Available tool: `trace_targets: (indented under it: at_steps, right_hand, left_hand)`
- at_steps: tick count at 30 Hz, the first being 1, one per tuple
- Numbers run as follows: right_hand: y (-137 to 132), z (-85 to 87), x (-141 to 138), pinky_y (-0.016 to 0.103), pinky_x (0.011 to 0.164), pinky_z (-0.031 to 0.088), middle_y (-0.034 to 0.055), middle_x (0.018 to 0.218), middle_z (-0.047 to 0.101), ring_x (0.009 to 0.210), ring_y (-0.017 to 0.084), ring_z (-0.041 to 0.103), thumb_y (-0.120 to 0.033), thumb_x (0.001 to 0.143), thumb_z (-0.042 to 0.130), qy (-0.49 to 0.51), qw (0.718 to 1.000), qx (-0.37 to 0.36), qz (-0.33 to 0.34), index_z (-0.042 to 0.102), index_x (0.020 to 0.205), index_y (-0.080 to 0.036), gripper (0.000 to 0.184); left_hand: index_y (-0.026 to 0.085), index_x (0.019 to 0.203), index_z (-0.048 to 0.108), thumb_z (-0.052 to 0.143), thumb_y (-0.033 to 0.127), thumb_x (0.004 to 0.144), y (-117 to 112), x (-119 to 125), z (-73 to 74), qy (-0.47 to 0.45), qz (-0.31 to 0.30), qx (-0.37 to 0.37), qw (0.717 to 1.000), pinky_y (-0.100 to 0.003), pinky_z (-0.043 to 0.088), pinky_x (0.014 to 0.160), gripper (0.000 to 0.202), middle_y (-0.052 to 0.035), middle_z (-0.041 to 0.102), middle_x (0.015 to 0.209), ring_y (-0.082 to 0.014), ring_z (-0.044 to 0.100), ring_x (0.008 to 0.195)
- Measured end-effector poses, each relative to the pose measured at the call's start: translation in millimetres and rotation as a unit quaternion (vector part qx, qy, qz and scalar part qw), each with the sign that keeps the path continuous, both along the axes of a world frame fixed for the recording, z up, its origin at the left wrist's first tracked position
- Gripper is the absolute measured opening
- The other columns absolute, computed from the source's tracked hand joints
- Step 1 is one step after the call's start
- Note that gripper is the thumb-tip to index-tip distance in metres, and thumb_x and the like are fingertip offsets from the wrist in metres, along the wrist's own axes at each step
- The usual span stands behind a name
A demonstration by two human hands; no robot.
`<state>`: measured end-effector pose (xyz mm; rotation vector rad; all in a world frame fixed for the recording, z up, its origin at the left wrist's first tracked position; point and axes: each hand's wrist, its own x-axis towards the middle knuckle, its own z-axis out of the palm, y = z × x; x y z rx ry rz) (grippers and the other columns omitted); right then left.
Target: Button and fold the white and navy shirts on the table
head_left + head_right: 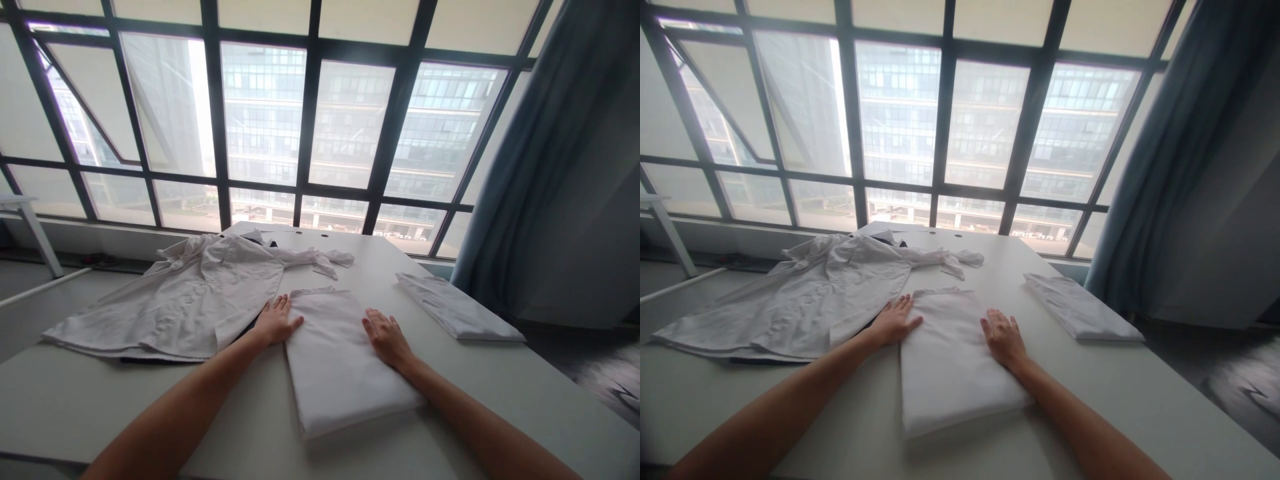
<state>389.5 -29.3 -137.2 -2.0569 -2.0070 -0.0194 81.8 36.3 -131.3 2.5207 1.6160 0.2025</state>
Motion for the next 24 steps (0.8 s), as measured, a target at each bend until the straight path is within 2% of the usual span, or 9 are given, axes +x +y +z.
trace_targets:
  at_steps: [4,8,12,16,19,24]
  right_hand:
    - [-11,6.2,-2,0.050,0.119,0.016,0.0167,0.146,0.050,0.138,0.025,0.043,-0.037,0.102,0.030,-0.036,0.998,0.058,0.011,0.050,0.140,-0.008,0.051]
    - [-25,5.1,-22,0.049,0.118,0.019,0.0166,0.146,0.050,0.138,0.025,0.043,-0.039,0.102,0.032,-0.009,0.996,0.085,0.027,0.050,0.140,-0.011,0.051]
    - [-28,-6.5,-29,0.047,0.115,0.026,0.0153,0.139,0.057,0.132,0.025,0.050,-0.040,0.102,0.030,0.049,0.990,0.107,0.081,0.055,0.133,-0.014,0.048]
    - [-9,-9.2,-5,0.045,0.109,0.036,0.0143,0.125,0.067,0.118,0.025,0.060,-0.038,0.100,0.034,0.074,0.976,0.158,0.128,0.063,0.118,-0.016,0.041]
    - [10,-6.4,18,0.039,0.098,0.044,0.0127,0.111,0.071,0.106,0.024,0.064,-0.037,0.100,0.032,0.081,0.967,0.192,0.150,0.066,0.106,-0.017,0.040]
    - [34,-4.4,44,0.037,0.090,0.045,0.0125,0.099,0.073,0.096,0.024,0.065,-0.034,0.098,0.030,0.061,0.970,0.219,0.090,0.067,0.093,-0.017,0.041]
  left_hand:
    - [0.009,0.152,0.031,0.029,0.053,0.098,-13,3,6.8,-0.004,0.004,0.038,0.999,-0.051,0.016,0.119,0.071,-0.0186,0.020,0.161,-0.0309,0.017,0.149]
    - [0.009,0.150,0.036,0.026,0.049,0.101,-37,15,12.9,-0.040,-0.094,0.093,0.990,-0.045,0.015,0.121,0.064,-0.0155,0.021,0.161,-0.0257,0.016,0.150]
    - [0.011,0.151,0.035,0.024,0.052,0.101,-51,27,11.9,-0.042,-0.150,0.042,0.987,-0.047,0.017,0.120,0.065,-0.0146,0.023,0.161,-0.0254,0.016,0.150]
    - [0.014,0.151,0.035,0.025,0.052,0.102,-41,22,4.7,-0.044,-0.160,0.021,0.986,-0.043,0.015,0.121,0.063,-0.0120,0.022,0.161,-0.0235,0.016,0.150]
    - [0.014,0.152,0.034,0.027,0.053,0.101,-30,13,-0.1,-0.057,-0.136,0.016,0.989,-0.041,0.015,0.121,0.065,-0.0112,0.020,0.162,-0.0231,0.014,0.151]
    - [0.016,0.154,0.031,0.029,0.060,0.098,-22,5,-0.8,-0.059,-0.098,-0.014,0.993,-0.042,0.015,0.121,0.071,-0.0090,0.017,0.163,-0.0239,0.014,0.151]
